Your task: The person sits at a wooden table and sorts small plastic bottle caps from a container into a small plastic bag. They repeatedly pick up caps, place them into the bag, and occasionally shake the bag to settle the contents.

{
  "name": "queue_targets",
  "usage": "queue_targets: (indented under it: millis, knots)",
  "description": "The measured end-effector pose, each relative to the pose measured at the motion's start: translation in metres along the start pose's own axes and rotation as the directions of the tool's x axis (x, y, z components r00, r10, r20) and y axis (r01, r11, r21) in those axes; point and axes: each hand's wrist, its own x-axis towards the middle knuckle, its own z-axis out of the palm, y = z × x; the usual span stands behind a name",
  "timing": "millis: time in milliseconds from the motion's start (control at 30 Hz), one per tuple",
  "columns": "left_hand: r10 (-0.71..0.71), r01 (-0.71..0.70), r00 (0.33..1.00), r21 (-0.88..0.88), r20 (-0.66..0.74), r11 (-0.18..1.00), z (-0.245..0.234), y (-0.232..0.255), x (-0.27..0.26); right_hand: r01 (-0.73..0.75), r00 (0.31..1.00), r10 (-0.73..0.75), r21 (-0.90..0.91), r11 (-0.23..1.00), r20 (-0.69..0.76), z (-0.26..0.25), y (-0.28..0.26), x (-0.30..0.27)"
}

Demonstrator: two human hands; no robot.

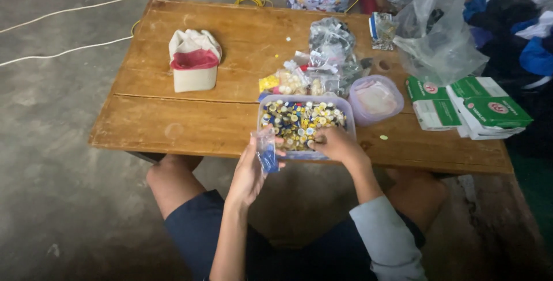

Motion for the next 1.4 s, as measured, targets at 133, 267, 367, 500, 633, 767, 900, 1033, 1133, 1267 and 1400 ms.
queue_targets:
  millis: [133,267,367,500,633,767,900,1033,1133,1267,1400]
  knots:
    - [0.022,-0.021,0.999,0.044,-0.026,0.999,0.005,0.000,0.000,0.094,0.996,-0.093,0.096,0.991,-0.016,0.003,-0.001,0.017]
    - [0.076,-0.069,0.991,0.070,-0.112,0.995,-0.001,-0.001,0.004,0.172,0.982,-0.145,0.242,0.955,-0.125,0.014,0.002,0.030]
    - [0.119,-0.105,0.981,0.095,-0.154,0.990,-0.009,-0.001,0.003,0.261,0.952,-0.195,0.294,0.919,-0.234,0.019,-0.002,0.034]
    - [0.186,-0.167,0.966,0.114,-0.180,0.979,-0.008,-0.002,0.004,0.441,0.864,-0.334,0.247,0.863,-0.377,0.024,-0.021,0.036]
    - [0.141,-0.130,0.974,0.075,-0.177,0.989,-0.004,-0.001,0.003,0.406,0.890,-0.352,0.152,0.901,-0.291,0.028,-0.033,0.050]
    - [0.081,-0.080,0.973,0.014,-0.214,0.997,0.003,-0.009,0.001,0.360,0.893,-0.358,-0.045,0.932,-0.273,0.041,-0.034,0.066]
    - [0.031,-0.020,0.982,0.059,-0.187,0.998,0.005,-0.033,-0.005,0.267,0.918,-0.266,-0.037,0.963,-0.293,0.060,-0.024,0.089]
    - [0.013,-0.013,0.999,0.011,-0.042,1.000,-0.012,-0.068,-0.016,0.331,0.895,-0.296,0.051,0.942,-0.333,0.065,-0.018,0.101]
    - [-0.058,0.063,0.997,-0.138,0.044,0.988,-0.030,-0.098,-0.020,0.366,0.884,-0.300,0.133,0.921,-0.358,0.066,-0.013,0.103]
    - [-0.125,0.111,0.992,-0.325,-0.024,0.939,-0.040,-0.115,-0.017,0.299,0.892,-0.212,0.169,0.939,-0.400,0.061,-0.016,0.095]
    - [-0.196,0.143,0.977,-0.423,-0.083,0.895,-0.033,-0.091,-0.020,0.491,0.762,-0.358,0.120,0.863,-0.540,0.058,-0.021,0.088]
